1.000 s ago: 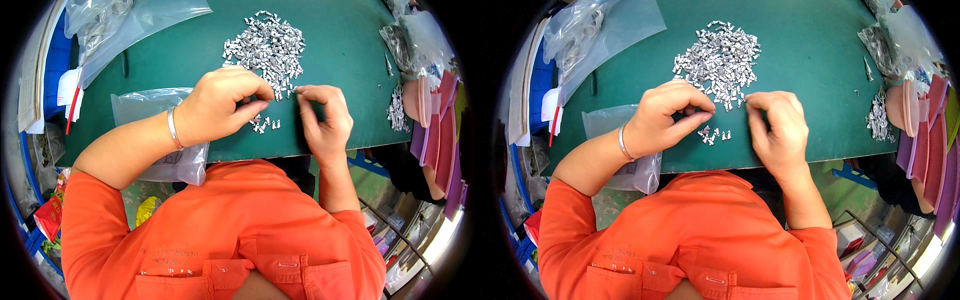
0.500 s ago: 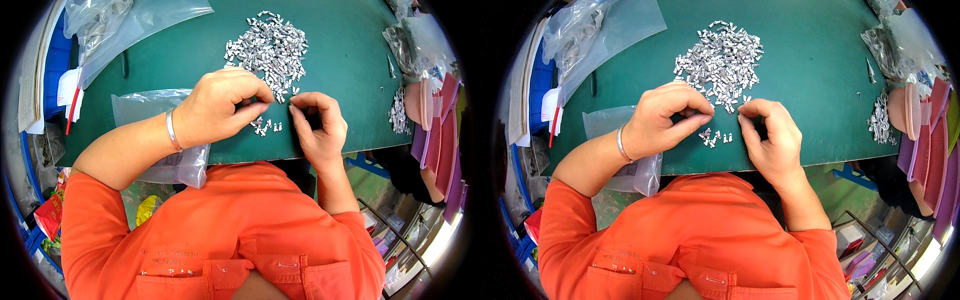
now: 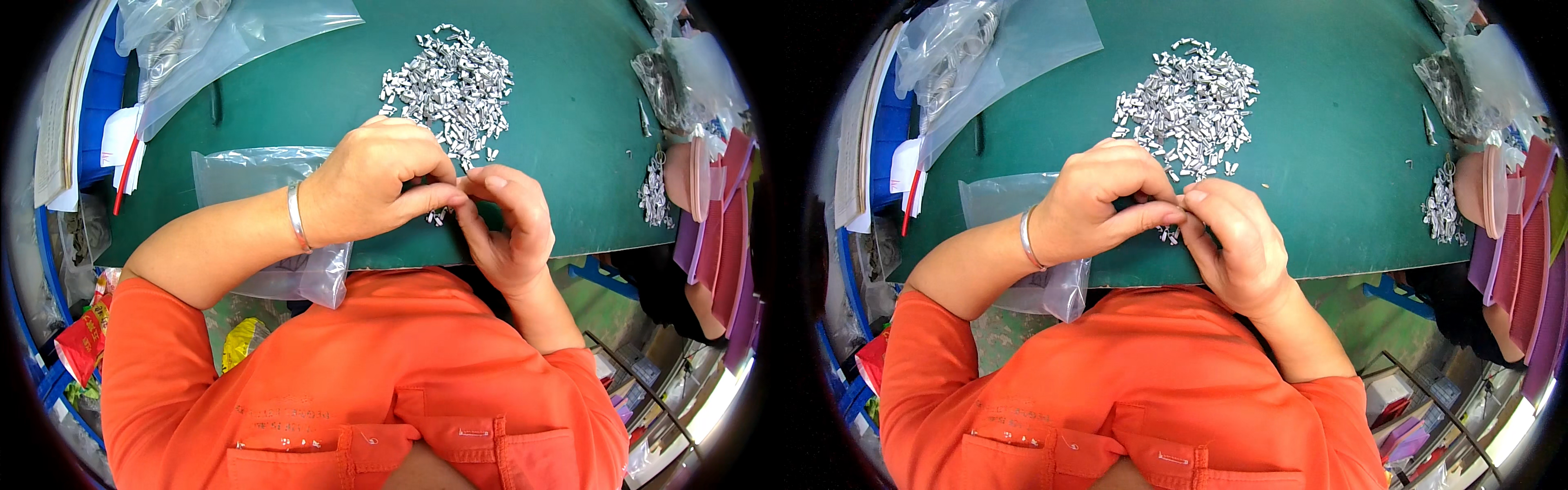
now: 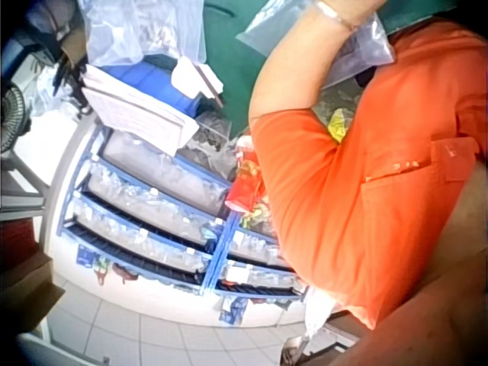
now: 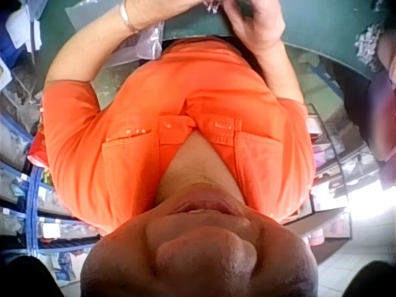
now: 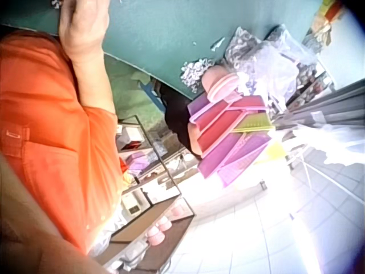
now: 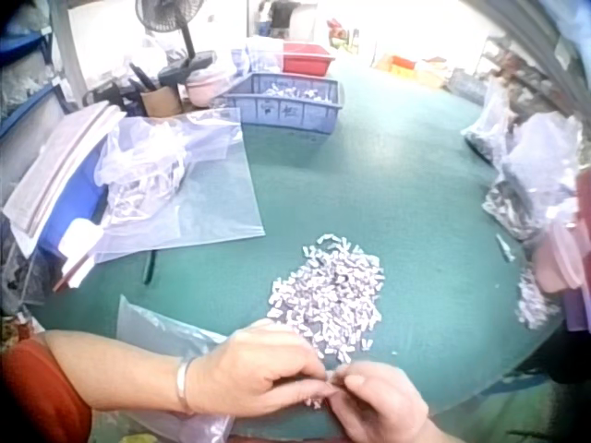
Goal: The person repeatedly picks small silver metal pieces from a pile on a green table and joins them by hand. They occasionally glance at a nearby document and continue assembling the parts one by one.
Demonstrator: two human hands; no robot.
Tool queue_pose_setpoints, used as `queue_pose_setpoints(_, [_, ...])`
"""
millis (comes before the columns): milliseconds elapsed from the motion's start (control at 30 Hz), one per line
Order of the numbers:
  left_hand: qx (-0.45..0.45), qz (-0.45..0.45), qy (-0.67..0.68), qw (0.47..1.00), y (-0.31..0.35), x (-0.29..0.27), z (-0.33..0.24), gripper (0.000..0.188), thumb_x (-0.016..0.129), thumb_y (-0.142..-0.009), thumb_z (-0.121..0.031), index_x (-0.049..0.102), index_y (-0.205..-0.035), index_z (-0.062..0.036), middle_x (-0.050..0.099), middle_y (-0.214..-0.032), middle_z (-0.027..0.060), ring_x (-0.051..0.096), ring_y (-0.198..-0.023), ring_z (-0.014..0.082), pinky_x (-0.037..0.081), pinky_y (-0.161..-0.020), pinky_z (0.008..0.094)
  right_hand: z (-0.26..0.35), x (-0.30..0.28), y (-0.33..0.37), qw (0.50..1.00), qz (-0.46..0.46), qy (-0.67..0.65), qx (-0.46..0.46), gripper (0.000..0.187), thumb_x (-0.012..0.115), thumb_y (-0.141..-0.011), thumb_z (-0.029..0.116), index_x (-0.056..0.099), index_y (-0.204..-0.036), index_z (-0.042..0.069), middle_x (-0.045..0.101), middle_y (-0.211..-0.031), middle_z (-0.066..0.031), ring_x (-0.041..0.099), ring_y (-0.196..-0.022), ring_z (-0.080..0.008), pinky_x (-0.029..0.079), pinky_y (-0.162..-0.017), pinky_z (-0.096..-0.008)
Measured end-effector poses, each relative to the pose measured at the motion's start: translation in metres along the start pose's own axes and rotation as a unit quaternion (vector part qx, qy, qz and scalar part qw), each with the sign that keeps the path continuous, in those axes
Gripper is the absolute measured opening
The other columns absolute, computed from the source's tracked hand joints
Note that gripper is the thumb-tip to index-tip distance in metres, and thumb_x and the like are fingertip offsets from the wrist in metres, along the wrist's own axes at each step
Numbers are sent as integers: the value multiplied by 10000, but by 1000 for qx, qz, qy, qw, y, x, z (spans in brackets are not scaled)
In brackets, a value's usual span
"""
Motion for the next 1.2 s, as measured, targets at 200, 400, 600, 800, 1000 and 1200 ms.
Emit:
queue_pose_setpoints(200, [11,-24,11,1000,-1,-1,-4,118,780,-771,-60,692,-849,-56,678,-806,65,631,-711,222,483,-664,325,-8,-2,3,998,-44,-29,45,474,774,-705,-133,573,-1113,1,683,-908,-125,677,-812,-253,549,-672,-312])
queue_pose_setpoints(400, [4,-20,19,1000,-1,-1,-3,142,773,-766,-27,707,-889,-51,697,-846,72,656,-756,224,499,-685,323,-11,-6,5,992,-49,-58,98,406,777,-726,-116,577,-1057,7,692,-858,-101,672,-744,-212,536,-652,-291])
queue_pose_setpoints(600, [-10,-9,15,1000,-1,-1,-4,159,780,-756,-33,705,-894,-56,699,-849,68,662,-769,222,496,-710,325,-10,-5,6,990,-53,-83,98,350,754,-735,-127,596,-1016,8,694,-870,-107,671,-747,-213,528,-655,-290])
queue_pose_setpoints(800, [-9,-5,-17,1000,1,-1,-4,129,774,-755,-40,689,-849,-61,666,-787,55,626,-710,210,464,-695,319,-8,-18,-4,988,-37,80,124,230,686,-754,-127,631,-947,-13,692,-901,-118,661,-772,-243,521,-678,-306])
queue_pose_setpoints(1000, [-5,-11,-30,999,1,0,-4,121,774,-744,-36,690,-826,-65,656,-771,51,615,-696,206,458,-685,316,-15,-12,-10,978,53,164,119,162,759,-751,14,662,-879,34,625,-898,-97,577,-799,-269,462,-704,-369])
queue_pose_setpoints(1200, [-4,-10,-30,999,1,-1,-4,124,778,-744,-43,703,-840,-64,657,-776,53,619,-710,209,462,-694,316,-17,-10,-10,976,76,168,115,136,741,-762,7,661,-864,46,623,-908,-71,570,-833,-258,442,-716,-364])
Point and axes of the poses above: each hand's wrist, its own y-axis away from the middle knuckle, its own x-axis out of the palm, z = x × y, the point moved 4 cm from there along -y, towards the middle knuckle
